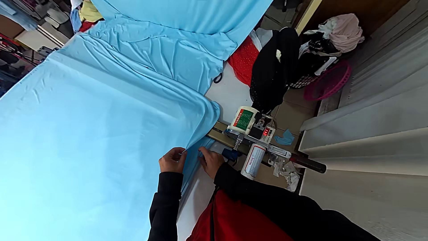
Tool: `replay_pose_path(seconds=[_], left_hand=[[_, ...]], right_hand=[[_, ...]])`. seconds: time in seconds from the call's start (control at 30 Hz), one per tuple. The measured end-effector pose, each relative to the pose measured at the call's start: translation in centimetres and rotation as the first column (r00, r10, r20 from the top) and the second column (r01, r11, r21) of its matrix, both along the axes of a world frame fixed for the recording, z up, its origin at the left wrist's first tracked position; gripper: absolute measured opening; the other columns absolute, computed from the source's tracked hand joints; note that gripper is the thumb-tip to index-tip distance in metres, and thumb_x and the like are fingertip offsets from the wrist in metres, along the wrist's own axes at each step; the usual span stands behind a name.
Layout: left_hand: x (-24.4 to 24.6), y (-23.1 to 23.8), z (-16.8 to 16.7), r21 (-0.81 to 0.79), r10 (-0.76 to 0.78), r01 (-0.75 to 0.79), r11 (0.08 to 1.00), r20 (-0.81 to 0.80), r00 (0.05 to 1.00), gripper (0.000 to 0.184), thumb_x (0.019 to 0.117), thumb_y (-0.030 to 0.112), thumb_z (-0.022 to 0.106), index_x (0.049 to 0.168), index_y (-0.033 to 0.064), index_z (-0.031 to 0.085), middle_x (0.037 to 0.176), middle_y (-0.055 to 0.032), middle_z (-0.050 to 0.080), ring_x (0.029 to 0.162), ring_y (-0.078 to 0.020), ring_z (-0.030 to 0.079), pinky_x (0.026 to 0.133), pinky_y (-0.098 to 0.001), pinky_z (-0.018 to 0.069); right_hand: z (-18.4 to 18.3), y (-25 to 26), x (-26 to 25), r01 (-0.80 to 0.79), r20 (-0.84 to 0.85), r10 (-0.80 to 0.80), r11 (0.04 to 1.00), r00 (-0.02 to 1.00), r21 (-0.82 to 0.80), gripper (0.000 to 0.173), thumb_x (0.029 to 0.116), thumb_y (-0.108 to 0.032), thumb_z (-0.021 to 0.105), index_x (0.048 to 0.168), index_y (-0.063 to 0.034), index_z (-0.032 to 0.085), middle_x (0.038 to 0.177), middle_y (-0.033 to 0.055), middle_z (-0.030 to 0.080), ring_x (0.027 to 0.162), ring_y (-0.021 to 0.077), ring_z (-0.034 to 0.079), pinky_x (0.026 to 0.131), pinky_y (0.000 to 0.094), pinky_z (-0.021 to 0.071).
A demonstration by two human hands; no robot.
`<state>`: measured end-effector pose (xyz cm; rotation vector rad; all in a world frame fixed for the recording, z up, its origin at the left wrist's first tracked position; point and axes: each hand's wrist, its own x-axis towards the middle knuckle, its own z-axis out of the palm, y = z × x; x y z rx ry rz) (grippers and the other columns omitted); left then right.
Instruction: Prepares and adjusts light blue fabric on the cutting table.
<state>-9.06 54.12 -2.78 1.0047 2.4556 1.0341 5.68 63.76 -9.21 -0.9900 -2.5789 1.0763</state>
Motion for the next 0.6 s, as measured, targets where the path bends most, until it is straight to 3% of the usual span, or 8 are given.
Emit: replay_pose_path(seconds=[0.1, 0.2, 0.27, 0.4, 0.5, 0.6], left_hand=[[0.0, 0.2, -0.6, -0.086, -0.041, 0.045, 0.995, 0.048, 0.998, 0.012, 0.0875, 0.018, 0.082, 0.097, 0.0120, 0.077, 0.083, 0.0000, 0.078, 0.068, -0.0078, 0.073, 0.070, -0.0318, 0.0635], [0.2, 0.4, -2.0, -0.170, -0.092, 0.108, 0.980, 0.097, 0.991, 0.016, 0.0875, 0.018, 0.082, 0.101, 0.0109, 0.077, 0.088, -0.0012, 0.078, 0.075, -0.0094, 0.075, 0.076, -0.0337, 0.0638], [0.6, 0.5, -2.7, -0.192, -0.116, 0.134, 0.972, 0.105, 0.988, 0.018, 0.0875, 0.018, 0.082, 0.103, 0.0099, 0.077, 0.090, -0.0025, 0.078, 0.077, -0.0105, 0.075, 0.078, -0.0345, 0.0635], [1.1, 0.8, -3.0, -0.250, -0.134, 0.166, 0.954, 0.140, 0.981, 0.027, 0.0855, 0.021, 0.085, 0.108, 0.0095, 0.076, 0.092, -0.0035, 0.078, 0.080, -0.0115, 0.075, 0.080, -0.0347, 0.0634], [1.7, 1.2, -2.3, -0.290, -0.153, 0.184, 0.939, 0.125, 0.980, 0.037, 0.0816, 0.023, 0.089, 0.112, 0.0065, 0.074, 0.096, -0.0084, 0.077, 0.083, -0.0181, 0.075, 0.083, -0.0403, 0.0618], [1.7, 1.2, -2.4, -0.206, -0.168, 0.162, 0.965, -0.016, 0.986, 0.020, 0.0871, 0.014, 0.081, 0.104, 0.0051, 0.076, 0.095, -0.0094, 0.076, 0.079, -0.0196, 0.075, 0.078, -0.0416, 0.0633]], right_hand=[[-0.7, 0.3, -0.3, -0.017, 0.012, 0.016, 0.999, 1.000, 0.039, 0.035, 0.1016, -0.025, 0.063, 0.135, -0.0129, 0.064, 0.106, 0.0128, 0.072, 0.095, 0.0291, 0.072, 0.080, 0.0474, 0.0604], [-1.3, 0.6, -0.4, -0.029, -0.029, 0.031, 0.997, 0.999, 0.073, 0.022, 0.1018, -0.021, 0.062, 0.117, -0.0103, 0.073, 0.104, 0.0122, 0.071, 0.098, 0.0280, 0.071, 0.083, 0.0455, 0.0602], [-1.2, 0.8, -0.5, -0.006, -0.065, 0.013, 0.994, 0.998, 0.105, 0.018, 0.1012, -0.017, 0.062, 0.108, -0.0080, 0.075, 0.100, 0.0124, 0.070, 0.094, 0.0278, 0.071, 0.079, 0.0448, 0.0607], [-0.6, 1.1, -0.6, 0.031, -0.146, -0.014, 0.993, 0.989, 0.115, 0.012, 0.1014, -0.013, 0.063, 0.106, -0.0050, 0.071, 0.101, 0.0136, 0.069, 0.092, 0.0282, 0.071, 0.078, 0.0442, 0.0615], [0.0, 1.0, -0.6, 0.061, -0.291, -0.021, 0.989, 0.957, 0.131, 0.008, 0.0998, -0.010, 0.064, 0.102, -0.0037, 0.069, 0.097, 0.0133, 0.068, 0.086, 0.0269, 0.071, 0.074, 0.0429, 0.0618], [-0.6, 1.1, -0.5, 0.064, -0.350, -0.012, 0.988, 0.937, 0.139, 0.009, 0.1012, -0.010, 0.062, 0.103, -0.0035, 0.069, 0.096, 0.0127, 0.068, 0.087, 0.0262, 0.071, 0.076, 0.0425, 0.0617]])
